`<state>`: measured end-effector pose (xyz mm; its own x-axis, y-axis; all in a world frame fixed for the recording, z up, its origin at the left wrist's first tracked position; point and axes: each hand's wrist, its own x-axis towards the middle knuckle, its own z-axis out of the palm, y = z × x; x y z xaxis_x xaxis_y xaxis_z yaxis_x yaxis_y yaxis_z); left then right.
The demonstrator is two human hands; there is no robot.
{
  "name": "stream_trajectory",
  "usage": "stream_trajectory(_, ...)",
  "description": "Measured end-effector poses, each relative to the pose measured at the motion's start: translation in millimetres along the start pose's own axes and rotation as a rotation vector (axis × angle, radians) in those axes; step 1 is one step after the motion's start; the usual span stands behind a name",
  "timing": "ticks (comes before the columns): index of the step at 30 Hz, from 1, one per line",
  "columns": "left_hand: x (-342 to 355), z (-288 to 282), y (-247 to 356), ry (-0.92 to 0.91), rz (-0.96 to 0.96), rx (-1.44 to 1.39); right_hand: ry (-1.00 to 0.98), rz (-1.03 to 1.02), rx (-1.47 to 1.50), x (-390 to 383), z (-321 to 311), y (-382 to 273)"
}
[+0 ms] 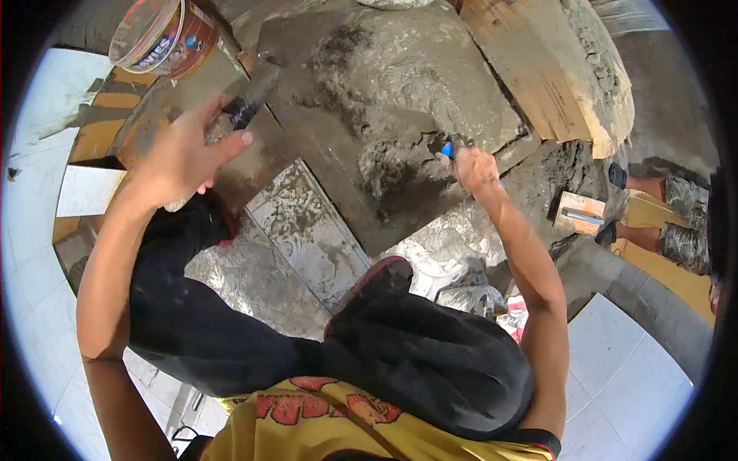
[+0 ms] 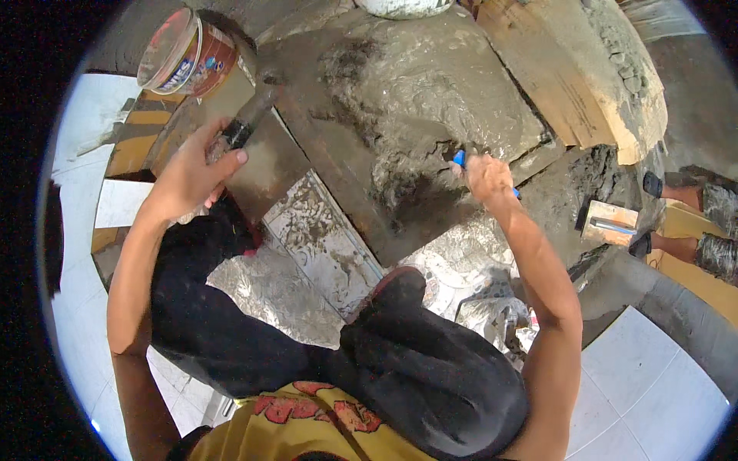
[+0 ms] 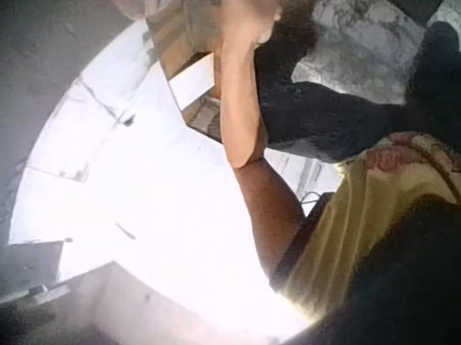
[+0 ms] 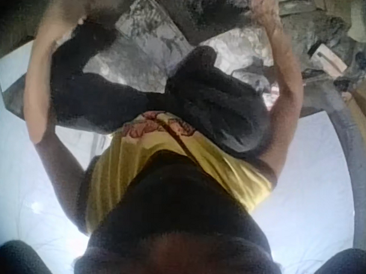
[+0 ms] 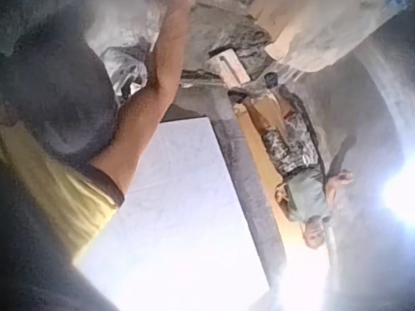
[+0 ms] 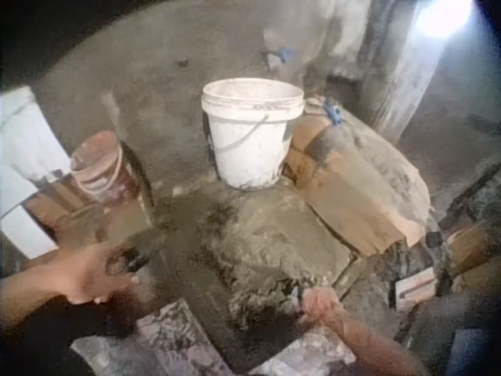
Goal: The person applies mortar onto the back of a tile using a trowel while crouching in a construction area.
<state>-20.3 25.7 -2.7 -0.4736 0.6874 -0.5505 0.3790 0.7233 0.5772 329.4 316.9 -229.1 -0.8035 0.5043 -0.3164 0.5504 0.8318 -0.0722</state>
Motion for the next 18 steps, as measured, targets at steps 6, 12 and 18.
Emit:
stream_trajectory(6,-10,-2,-4,0.026,-0.046,-0.068,0.069,0.077,-0.047,-57,-24,-27)
stream_trajectory(12,-5,0,9,0.003,-0.021,0.001,0.046,0.004,0.121,26,-21,-98)
stream_trajectory(18,-9,-15,9,0.044,0.012,-0.069,-0.137,0.264,0.094,23,-29,-25)
